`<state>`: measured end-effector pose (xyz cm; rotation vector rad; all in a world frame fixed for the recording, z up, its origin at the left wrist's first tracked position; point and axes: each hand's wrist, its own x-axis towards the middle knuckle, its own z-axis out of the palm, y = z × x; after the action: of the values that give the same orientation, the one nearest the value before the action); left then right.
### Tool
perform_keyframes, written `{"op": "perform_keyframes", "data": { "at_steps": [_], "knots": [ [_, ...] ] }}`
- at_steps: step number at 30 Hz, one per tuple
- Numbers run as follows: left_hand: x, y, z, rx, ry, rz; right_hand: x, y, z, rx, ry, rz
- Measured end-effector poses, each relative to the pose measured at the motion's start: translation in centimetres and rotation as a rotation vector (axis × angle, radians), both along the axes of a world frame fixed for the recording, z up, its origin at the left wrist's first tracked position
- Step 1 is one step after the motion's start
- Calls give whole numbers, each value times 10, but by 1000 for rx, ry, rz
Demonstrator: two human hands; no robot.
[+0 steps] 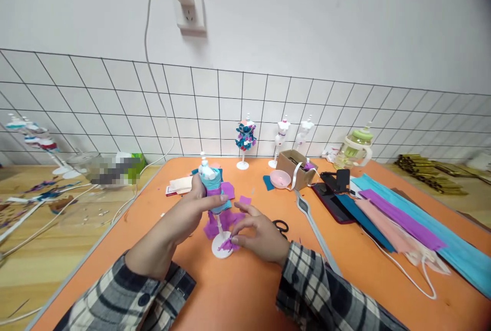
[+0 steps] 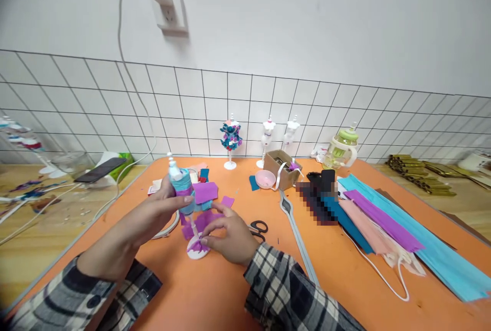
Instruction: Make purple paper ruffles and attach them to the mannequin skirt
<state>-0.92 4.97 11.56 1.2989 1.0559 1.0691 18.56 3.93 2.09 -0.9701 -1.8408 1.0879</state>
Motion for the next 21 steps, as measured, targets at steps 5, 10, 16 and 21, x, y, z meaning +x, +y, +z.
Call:
{"op": "perform_keyframes", "data": {
  "at_steps": [5, 10, 16, 21],
  "knots": [
    [8, -6, -7, 5, -1, -27, -8, 7, -29, -93, 51, 52],
    [4, -1, -10, 61, 135, -152, -14, 13, -49, -236, 174, 49],
    [1, 19, -20, 56, 146, -391, -15, 16, -60, -310, 257, 90],
    [11, 25, -40, 111, 121, -208, 11, 17, -32, -268, 178, 190]
  ]
}}
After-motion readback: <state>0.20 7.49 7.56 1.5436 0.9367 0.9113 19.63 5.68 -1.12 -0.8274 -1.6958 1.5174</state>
